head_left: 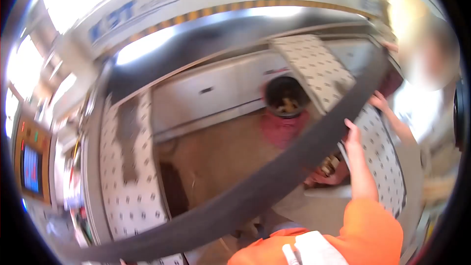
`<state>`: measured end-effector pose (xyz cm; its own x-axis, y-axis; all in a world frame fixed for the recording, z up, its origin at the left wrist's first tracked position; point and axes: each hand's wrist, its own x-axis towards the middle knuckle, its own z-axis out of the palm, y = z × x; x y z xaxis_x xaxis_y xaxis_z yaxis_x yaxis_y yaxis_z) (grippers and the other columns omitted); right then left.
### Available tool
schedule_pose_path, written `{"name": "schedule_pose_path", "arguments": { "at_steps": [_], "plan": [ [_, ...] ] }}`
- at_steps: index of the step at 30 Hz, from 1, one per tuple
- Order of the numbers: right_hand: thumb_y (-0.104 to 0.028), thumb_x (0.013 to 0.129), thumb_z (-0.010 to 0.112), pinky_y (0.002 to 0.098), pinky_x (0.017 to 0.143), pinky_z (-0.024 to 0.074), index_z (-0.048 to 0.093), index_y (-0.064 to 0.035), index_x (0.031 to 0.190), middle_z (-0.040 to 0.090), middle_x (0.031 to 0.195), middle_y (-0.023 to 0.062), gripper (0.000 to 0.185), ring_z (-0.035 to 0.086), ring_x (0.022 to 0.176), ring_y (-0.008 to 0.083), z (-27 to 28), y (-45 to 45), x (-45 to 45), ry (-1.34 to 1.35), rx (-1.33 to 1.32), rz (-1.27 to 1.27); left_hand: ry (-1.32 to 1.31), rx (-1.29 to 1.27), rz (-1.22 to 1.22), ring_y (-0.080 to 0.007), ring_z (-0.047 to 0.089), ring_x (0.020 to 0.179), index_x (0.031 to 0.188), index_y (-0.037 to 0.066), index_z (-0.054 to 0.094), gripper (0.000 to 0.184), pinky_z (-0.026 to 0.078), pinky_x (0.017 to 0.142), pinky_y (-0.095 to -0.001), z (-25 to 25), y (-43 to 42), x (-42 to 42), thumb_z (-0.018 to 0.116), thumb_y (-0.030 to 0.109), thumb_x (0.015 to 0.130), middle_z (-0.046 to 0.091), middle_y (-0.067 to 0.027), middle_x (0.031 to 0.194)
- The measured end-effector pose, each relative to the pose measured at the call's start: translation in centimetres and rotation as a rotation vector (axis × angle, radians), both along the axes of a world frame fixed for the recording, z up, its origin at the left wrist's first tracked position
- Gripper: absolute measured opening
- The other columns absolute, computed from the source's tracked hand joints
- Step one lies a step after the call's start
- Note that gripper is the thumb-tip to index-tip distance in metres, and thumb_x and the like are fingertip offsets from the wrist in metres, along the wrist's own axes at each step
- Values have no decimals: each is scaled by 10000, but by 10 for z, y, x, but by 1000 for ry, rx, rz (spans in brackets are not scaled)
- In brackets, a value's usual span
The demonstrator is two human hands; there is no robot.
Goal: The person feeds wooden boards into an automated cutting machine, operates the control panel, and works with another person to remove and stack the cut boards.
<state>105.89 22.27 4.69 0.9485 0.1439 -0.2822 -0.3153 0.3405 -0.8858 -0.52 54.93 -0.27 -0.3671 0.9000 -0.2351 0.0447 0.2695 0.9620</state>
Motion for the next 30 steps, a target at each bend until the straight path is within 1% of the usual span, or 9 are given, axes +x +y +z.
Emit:
{"name": "schedule_pose_path", "arguments": {
  "at_steps": [2,5,8,16,19,22,24,27,30],
  "plan": [
    [-214,877,652,437,1026,451,586,28,1244,641,1234,149,445,603,1130,313,-3,-13,0,63,-12,191,-550,69,104,-273,582,1188,1277,-45,545,390,460,1037,-445,45,-12,64,476,233,1013,612,-158,1288],
    [-303,958,573,471,1106,382,498,41,1360,561,1364,166,534,532,1249,330,-5,-29,1,118,74,358,-449,30,266,-269,619,1070,1198,-3,592,358,509,934,-426,61,-25,81,624,253,950,657,-109,1166],
    [-348,934,626,431,1094,382,540,-13,1336,585,1338,97,531,530,1237,275,-35,-59,22,154,-21,406,-91,-131,358,-212,623,582,902,48,648,295,515,524,-346,72,-33,70,696,338,887,637,-80,744],
    [-259,957,633,321,964,494,578,-12,1286,655,1210,106,415,626,1068,226,-100,-48,-53,118,-154,604,146,-38,494,-104,563,569,922,49,635,246,477,495,-251,93,-73,39,733,268,866,589,-15,736],
    [-218,994,561,398,1078,416,477,19,1385,511,1414,148,465,500,1270,266,-24,49,-288,136,96,527,109,63,498,-94,564,601,1166,-64,582,418,464,508,-254,83,-107,22,713,201,870,599,-30,758],
    [-143,994,517,380,919,535,577,41,1210,640,1138,168,290,639,969,267,20,154,-497,338,-36,603,103,212,582,-83,518,606,1235,-78,577,421,440,528,-249,94,-135,29,668,142,888,552,-8,759],
    [-130,922,618,322,816,510,684,-10,993,697,991,103,154,658,894,191,49,207,-625,354,-57,1384,80,353,544,-84,476,606,1249,-53,574,376,424,542,-244,113,-134,61,629,115,918,522,5,770],
    [-204,923,649,291,819,499,695,-46,1106,690,971,45,247,609,850,123,61,212,-723,78,406,1594,0,603,339,-97,515,741,1301,-45,510,363,453,622,-245,162,-159,122,571,30,951,553,-26,881],
    [-250,932,664,301,853,516,668,-25,1186,705,1022,74,339,633,943,120,51,98,-715,-142,225,2291,161,812,208,-106,514,756,1285,-43,519,342,454,641,-247,183,-204,158,570,33,955,568,-36,911]
  ]
}}
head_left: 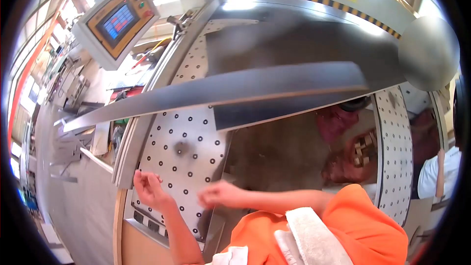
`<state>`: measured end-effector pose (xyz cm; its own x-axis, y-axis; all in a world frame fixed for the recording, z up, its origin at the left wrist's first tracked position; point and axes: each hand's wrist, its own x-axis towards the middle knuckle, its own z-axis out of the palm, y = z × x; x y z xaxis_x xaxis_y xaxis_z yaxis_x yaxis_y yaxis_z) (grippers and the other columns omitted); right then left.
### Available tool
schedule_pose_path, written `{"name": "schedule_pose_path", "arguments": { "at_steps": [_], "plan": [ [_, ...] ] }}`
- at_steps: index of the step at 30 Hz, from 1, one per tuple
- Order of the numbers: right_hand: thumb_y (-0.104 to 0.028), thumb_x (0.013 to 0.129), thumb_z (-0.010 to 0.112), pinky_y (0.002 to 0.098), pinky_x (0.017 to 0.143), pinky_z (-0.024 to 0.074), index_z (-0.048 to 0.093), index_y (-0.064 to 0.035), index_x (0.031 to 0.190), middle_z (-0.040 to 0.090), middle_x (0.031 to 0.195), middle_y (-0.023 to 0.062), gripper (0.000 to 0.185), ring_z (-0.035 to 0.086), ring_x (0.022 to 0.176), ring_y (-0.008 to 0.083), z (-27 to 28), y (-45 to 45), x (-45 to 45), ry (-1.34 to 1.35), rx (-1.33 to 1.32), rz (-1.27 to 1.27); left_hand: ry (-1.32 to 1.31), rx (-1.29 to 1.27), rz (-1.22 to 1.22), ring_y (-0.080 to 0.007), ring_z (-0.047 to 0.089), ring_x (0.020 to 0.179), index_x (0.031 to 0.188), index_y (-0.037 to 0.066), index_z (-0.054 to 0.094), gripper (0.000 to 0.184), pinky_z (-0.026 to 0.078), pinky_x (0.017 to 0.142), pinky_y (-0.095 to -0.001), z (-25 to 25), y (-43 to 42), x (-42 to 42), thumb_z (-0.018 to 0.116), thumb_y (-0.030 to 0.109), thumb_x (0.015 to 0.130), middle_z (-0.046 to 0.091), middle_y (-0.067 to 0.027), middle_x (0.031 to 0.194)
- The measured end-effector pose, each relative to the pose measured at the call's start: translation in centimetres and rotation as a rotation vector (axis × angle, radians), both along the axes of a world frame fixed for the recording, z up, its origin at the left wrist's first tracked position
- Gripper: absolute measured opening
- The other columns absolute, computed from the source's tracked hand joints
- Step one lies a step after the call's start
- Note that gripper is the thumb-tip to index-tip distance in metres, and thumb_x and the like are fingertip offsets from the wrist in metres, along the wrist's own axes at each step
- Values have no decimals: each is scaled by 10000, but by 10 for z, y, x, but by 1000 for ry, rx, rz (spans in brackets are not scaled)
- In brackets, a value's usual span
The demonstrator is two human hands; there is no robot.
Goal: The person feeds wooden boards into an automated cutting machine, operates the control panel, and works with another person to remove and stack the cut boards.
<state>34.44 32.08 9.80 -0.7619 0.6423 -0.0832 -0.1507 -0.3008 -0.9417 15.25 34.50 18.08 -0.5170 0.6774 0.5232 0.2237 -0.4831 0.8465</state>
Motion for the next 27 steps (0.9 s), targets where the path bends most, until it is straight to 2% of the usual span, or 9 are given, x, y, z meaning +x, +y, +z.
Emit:
{"name": "schedule_pose_path", "arguments": {
  "at_steps": [2,4,6,7,9,11,14,17,27],
  "plan": [
    [-254,925,671,310,871,519,694,-39,1164,715,1086,84,323,653,990,139,-42,-72,44,-112,-131,-21,64,-24,-19,-118,517,766,1282,-38,522,344,453,650,-251,-7,-28,5,577,35,951,574,-42,923],
    [-251,920,676,306,880,522,725,-63,1129,716,1128,80,285,663,1002,139,-50,-125,115,-368,24,-174,94,-54,-30,-124,520,774,1256,-35,540,325,452,660,-252,-16,-53,16,588,42,944,580,-45,930],
    [-216,909,683,267,803,535,740,-60,1093,737,1024,47,247,681,877,115,-11,-160,179,-715,-396,-314,84,-90,3,-126,521,781,1206,-32,572,287,452,672,-250,-41,-86,25,605,53,934,587,-45,932],
    [-169,912,658,262,750,542,718,-9,1102,738,976,71,255,685,821,130,-51,-187,207,-606,-197,-546,167,-130,24,-125,525,760,1158,-22,598,249,456,667,-250,-55,-101,35,617,57,922,592,-42,901],
    [-113,937,585,280,733,550,651,42,1127,724,976,138,254,684,812,161,-91,-227,262,-420,-439,-932,345,-259,19,-120,531,702,1072,-6,636,188,459,638,-251,-69,-139,66,640,57,895,595,-37,835],
    [-191,942,612,259,651,526,573,11,1253,705,980,123,373,671,754,162,-117,-252,304,-235,-585,-1176,425,-314,-67,-113,535,640,1037,1,647,175,455,589,-252,-67,-176,111,662,51,870,592,-36,782],
    [-372,943,616,353,845,509,518,-21,1334,642,1190,132,535,633,1010,217,-135,-272,353,49,-637,-1308,418,-355,-228,-93,549,630,1044,-9,640,203,448,553,-237,-79,-229,148,685,45,853,598,-38,780],
    [-506,926,622,383,1043,398,365,-28,1468,529,1356,129,767,513,1235,262,-132,-264,380,167,-586,-1275,304,-448,-261,-91,567,644,1056,-24,643,221,466,577,-231,-91,-270,155,690,46,852,614,-46,796],
    [-577,819,725,430,1110,352,200,0,1522,426,1395,144,1050,458,1281,285,-99,-161,346,316,-677,-1306,207,-680,-50,-164,648,729,1065,-45,661,270,524,702,-283,-131,-370,103,701,102,841,671,-101,822]
  ]
}}
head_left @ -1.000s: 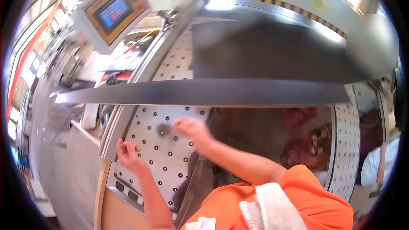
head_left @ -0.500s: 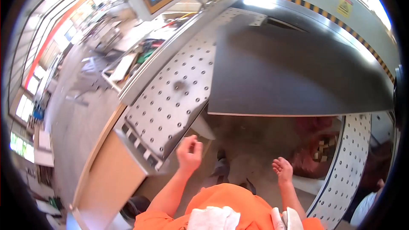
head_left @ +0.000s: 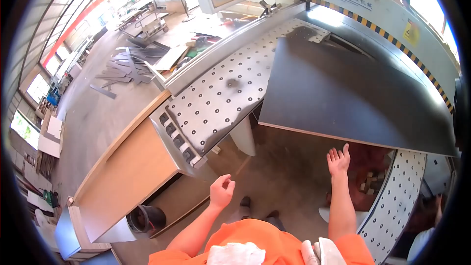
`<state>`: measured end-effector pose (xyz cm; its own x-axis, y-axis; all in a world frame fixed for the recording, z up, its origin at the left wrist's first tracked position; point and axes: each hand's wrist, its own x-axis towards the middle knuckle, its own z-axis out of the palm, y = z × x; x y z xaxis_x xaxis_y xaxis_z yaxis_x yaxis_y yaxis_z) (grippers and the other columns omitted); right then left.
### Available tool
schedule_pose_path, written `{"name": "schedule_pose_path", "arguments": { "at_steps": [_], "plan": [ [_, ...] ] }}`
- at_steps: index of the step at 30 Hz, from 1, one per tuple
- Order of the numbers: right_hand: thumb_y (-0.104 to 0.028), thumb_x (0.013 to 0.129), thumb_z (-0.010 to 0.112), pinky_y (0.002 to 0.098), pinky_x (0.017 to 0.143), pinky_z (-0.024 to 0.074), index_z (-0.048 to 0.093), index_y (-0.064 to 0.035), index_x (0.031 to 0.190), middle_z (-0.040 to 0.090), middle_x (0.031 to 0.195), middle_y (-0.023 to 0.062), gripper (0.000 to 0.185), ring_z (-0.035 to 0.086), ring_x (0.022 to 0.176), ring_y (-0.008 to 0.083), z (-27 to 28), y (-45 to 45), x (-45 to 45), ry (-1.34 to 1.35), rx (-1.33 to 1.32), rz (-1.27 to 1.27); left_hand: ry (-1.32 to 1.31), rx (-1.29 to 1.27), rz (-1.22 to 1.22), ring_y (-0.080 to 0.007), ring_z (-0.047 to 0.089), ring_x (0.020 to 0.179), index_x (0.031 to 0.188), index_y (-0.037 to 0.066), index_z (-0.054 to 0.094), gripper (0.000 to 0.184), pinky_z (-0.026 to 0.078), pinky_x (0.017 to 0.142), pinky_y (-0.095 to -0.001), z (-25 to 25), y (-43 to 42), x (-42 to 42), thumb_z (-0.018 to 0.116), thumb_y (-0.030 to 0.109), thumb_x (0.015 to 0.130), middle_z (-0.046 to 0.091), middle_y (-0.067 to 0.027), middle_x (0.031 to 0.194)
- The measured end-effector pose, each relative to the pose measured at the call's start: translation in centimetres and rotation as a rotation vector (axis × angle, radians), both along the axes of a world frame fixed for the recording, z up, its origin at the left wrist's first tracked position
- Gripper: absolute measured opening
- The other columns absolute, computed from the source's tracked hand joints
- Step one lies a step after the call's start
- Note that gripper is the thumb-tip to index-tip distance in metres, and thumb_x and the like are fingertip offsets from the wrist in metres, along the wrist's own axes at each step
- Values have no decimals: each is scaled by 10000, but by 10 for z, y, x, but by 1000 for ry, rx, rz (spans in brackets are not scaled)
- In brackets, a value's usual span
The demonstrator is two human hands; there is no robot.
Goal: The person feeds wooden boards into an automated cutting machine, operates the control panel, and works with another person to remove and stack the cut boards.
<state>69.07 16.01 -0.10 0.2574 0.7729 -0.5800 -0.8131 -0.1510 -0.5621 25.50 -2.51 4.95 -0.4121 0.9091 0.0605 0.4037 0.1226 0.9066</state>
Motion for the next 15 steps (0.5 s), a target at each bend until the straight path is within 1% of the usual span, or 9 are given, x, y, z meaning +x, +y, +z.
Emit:
{"name": "schedule_pose_path", "arguments": {
  "at_steps": [1,2,3,5,6,7,9,12,15],
  "plan": [
    [-573,798,749,439,1125,335,193,7,1520,416,1405,152,1080,443,1297,294,-4,12,-6,20,-7,-13,-4,-13,12,-165,647,731,1064,-48,661,272,524,706,-283,-4,-8,-6,702,102,841,671,-102,822],
    [-565,791,758,440,1141,311,187,7,1520,400,1426,161,1089,424,1314,303,-2,22,-15,36,-3,-29,31,12,9,-87,603,711,1072,-55,658,255,506,671,-240,-10,-17,-14,695,77,857,654,-34,790],
    [-556,793,759,442,1155,287,166,6,1526,382,1450,171,1097,410,1326,309,-1,34,-23,29,7,-29,5,-12,23,-85,600,711,1070,-56,659,254,503,670,-238,-16,-26,-20,695,76,856,655,-33,792],
    [-514,808,765,440,1162,274,287,-10,1482,400,1440,144,968,407,1339,293,-2,58,-39,28,27,-30,-41,-62,53,-82,594,711,1067,-57,660,252,499,668,-236,-27,-46,-34,695,75,855,657,-32,795],
    [-529,809,755,422,1093,337,577,-75,1209,541,1266,74,631,473,1231,260,-9,74,-47,11,-52,-107,-62,-107,45,-80,590,710,1063,-58,662,253,496,667,-236,-31,-54,-40,697,80,854,659,-30,798],
    [-466,832,757,425,1017,407,609,-87,1129,588,1166,65,504,540,1117,235,-13,87,-53,13,-125,-151,-81,-151,39,-78,586,709,1060,-58,664,254,493,666,-235,-34,-61,-46,699,85,853,660,-27,802],
    [-354,860,747,403,895,501,616,-88,1121,629,1085,63,394,609,988,230,-12,104,-74,-95,-153,-221,-61,-200,-15,-76,585,712,1066,-57,670,277,493,671,-240,-52,-71,-61,709,111,850,660,-18,806],
    [-256,868,734,375,749,556,630,-80,1082,660,998,60,297,650,853,225,-2,109,-95,-202,-181,-291,-120,-229,-71,-77,593,718,1086,-66,665,287,500,679,-239,-66,-68,-79,706,94,851,659,-19,806],
    [-218,856,732,385,731,576,631,-118,1049,652,997,52,240,643,849,214,-13,107,-93,-208,-160,-319,-186,-275,-153,-73,594,716,1098,-84,650,292,499,672,-228,-68,-53,-95,701,74,857,654,-20,804]
  ]
}}
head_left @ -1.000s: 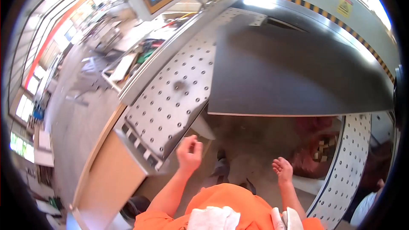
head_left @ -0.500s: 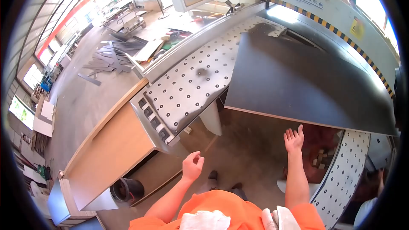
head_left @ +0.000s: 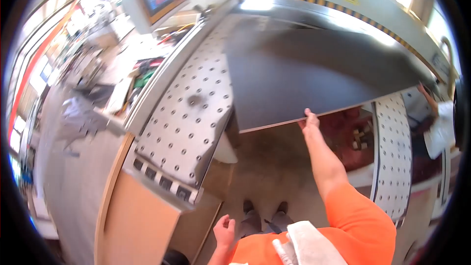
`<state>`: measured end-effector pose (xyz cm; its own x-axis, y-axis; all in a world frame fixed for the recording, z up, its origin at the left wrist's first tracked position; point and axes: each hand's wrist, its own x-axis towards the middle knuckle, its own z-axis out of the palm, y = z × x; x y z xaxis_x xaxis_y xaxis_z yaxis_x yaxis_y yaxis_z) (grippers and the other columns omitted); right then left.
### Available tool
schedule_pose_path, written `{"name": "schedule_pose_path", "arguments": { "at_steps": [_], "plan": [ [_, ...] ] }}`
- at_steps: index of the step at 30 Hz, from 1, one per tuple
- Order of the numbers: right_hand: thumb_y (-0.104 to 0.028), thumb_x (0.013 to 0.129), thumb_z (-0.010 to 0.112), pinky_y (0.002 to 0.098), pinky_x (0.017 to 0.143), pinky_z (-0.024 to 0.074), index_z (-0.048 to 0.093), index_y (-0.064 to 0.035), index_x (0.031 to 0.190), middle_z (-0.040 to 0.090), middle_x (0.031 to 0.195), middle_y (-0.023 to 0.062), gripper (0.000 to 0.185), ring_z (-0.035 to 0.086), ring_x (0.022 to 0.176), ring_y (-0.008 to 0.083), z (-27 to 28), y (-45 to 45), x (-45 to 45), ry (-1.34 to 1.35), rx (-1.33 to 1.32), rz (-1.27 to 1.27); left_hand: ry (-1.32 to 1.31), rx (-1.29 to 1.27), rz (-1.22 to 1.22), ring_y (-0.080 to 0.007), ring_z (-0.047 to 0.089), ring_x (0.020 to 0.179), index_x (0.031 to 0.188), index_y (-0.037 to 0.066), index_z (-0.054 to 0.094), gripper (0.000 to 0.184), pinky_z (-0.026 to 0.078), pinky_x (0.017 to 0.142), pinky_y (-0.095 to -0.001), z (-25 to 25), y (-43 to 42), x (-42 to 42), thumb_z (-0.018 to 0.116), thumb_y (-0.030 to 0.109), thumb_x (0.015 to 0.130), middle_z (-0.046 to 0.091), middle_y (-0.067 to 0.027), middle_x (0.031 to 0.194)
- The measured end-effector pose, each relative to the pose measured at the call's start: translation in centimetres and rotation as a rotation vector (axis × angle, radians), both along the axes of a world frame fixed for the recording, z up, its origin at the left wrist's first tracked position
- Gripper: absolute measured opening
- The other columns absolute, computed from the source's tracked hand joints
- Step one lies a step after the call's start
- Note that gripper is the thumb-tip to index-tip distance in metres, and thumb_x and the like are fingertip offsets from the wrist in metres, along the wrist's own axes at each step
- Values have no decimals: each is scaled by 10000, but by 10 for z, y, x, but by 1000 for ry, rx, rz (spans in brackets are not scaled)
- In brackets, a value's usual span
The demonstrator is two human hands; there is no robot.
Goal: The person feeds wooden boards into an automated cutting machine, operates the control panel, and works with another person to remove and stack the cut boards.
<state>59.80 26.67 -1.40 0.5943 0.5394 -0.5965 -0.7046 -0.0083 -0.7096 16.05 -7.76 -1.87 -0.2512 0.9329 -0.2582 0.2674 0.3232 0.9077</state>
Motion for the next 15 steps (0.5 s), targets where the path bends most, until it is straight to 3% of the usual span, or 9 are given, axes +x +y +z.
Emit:
{"name": "schedule_pose_path", "arguments": {
  "at_steps": [6,7,10,12,15],
  "plan": [
    [-225,886,706,377,673,579,629,-81,1006,668,886,51,203,659,738,215,-6,-60,-6,-17,28,-16,-153,-5,-151,-90,612,701,1159,-94,608,320,503,633,-239,3,51,-20,671,55,883,655,-46,847],
    [-228,900,692,387,680,584,629,-67,1004,679,887,57,202,671,760,226,3,-81,-12,-20,11,11,-209,-26,-182,-125,635,717,1225,-87,561,361,518,616,-259,-10,59,-24,648,71,912,662,-72,890],
    [-216,921,665,459,786,571,621,-39,1081,668,1006,75,243,667,858,264,-10,-148,-21,19,51,79,-457,-227,-138,-166,653,764,1271,-71,524,384,532,620,-282,18,84,-12,621,108,946,670,-99,932],
    [-198,932,651,465,803,572,620,-14,1087,666,1009,85,243,666,876,267,8,-202,-44,45,23,102,-502,-289,-164,-233,643,922,1244,-30,536,406,535,759,-370,13,88,-14,584,283,990,658,-117,1028],
    [-198,942,642,457,850,571,635,20,1067,668,1006,104,252,668,907,269,11,-283,-72,46,-79,192,-631,-443,-15,-255,589,1026,1250,18,540,542,480,869,-431,16,90,-17,545,482,971,621,-118,1129]
  ]
}}
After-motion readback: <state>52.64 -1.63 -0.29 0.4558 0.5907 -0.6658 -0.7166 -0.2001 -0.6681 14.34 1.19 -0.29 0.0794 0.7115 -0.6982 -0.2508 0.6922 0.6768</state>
